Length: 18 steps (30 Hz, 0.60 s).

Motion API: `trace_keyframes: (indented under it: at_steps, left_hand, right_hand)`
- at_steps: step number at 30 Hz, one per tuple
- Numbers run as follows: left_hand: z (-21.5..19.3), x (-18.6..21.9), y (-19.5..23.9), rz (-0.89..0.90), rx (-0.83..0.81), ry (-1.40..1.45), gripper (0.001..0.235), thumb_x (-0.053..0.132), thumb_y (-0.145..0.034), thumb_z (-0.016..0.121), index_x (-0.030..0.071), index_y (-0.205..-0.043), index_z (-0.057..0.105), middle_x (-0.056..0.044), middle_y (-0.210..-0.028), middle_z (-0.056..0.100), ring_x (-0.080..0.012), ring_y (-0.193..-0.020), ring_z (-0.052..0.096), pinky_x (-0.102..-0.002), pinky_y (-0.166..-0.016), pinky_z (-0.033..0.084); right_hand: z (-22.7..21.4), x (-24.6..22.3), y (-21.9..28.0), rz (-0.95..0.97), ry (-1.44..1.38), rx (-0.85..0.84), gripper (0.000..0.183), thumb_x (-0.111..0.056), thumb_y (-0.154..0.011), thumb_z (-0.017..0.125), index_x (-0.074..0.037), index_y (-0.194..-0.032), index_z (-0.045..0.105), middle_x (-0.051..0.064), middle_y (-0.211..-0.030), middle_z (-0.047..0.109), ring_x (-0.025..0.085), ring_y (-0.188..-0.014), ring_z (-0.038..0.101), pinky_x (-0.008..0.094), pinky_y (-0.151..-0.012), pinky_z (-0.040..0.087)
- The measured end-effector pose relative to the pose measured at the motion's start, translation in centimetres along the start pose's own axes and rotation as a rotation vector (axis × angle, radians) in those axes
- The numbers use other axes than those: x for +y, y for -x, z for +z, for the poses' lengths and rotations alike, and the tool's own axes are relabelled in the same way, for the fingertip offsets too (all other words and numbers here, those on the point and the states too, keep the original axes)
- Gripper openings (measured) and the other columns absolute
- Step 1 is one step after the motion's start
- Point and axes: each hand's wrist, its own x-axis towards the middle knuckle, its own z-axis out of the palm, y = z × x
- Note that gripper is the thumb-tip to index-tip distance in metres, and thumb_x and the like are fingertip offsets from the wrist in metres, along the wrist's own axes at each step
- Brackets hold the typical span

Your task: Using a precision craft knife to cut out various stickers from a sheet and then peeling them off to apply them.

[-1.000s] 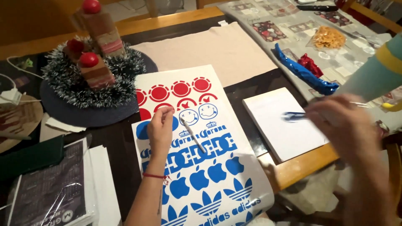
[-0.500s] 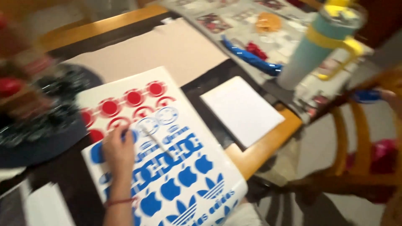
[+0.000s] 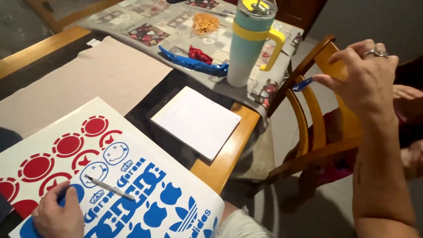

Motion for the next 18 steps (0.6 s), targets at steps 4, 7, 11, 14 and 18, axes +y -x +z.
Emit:
trace_keyframes:
  at_steps: [4, 7, 11, 14, 18]
  left_hand:
    - [1.6, -1.7, -1.1, 0.020, 0.041, -0.041, 0.022, 0.024, -0.119, 0.071, 0.010, -0.132, 0.081, -0.019, -0.134, 0.075, -0.0399, -0.133, 0.053, -0.059, -0.102, 0.048]
    - [1.5, -1.4, -0.9, 0.020, 0.047, -0.042, 0.021, 0.024, -0.119, 0.071, 0.011, -0.132, 0.081, -0.020, -0.134, 0.075, -0.0399, -0.134, 0.053, -0.059, -0.101, 0.048]
    - [1.5, -1.4, -0.7, 0.030, 0.055, -0.036, 0.020, 0.021, -0.118, 0.071, 0.011, -0.133, 0.081, -0.020, -0.133, 0.075, -0.0398, -0.133, 0.052, -0.058, -0.096, 0.050]
    - [1.9, -2.2, -1.2, 0.034, 0.053, -0.049, 0.020, 0.024, -0.118, 0.073, 0.013, -0.132, 0.081, -0.021, -0.133, 0.075, -0.0399, -0.133, 0.054, -0.058, -0.097, 0.051]
    - [1.9, -2.1, -1.1, 0.036, 0.056, -0.065, 0.020, 0.024, -0.118, 0.072, 0.013, -0.132, 0.081, -0.021, -0.133, 0.075, -0.0400, -0.134, 0.053, -0.058, -0.097, 0.051]
  right_hand:
    - [-0.2, 0.3, 0.2, -0.014, -0.036, 0.025, 0.058, -0.083, -0.092, 0.085, -0.033, -0.122, 0.081, -0.003, -0.132, 0.068, 0.021, -0.118, 0.066, 0.043, -0.089, 0.047]
    - [-0.1, 1.0, 0.5, -0.047, 0.068, 0.090, 0.064, -0.090, -0.091, 0.082, -0.035, -0.124, 0.082, -0.007, -0.132, 0.071, 0.018, -0.116, 0.068, 0.039, -0.087, 0.049]
    - [0.0, 1.5, 0.9, -0.038, 0.026, 0.064, 0.066, -0.091, -0.094, 0.077, -0.034, -0.128, 0.081, -0.002, -0.138, 0.073, 0.022, -0.119, 0.067, 0.044, -0.089, 0.045]
    - [-1.3, 0.7, 0.3, -0.048, -0.102, 0.036, 0.057, -0.078, -0.093, 0.085, -0.034, -0.129, 0.082, 0.004, -0.136, 0.069, 0.024, -0.121, 0.063, 0.045, -0.093, 0.047]
    - [-1.5, -0.3, -0.3, -0.094, -0.262, 0.049, 0.059, -0.073, -0.091, 0.086, -0.024, -0.122, 0.079, 0.010, -0.134, 0.066, 0.027, -0.119, 0.060, 0.046, -0.093, 0.047]
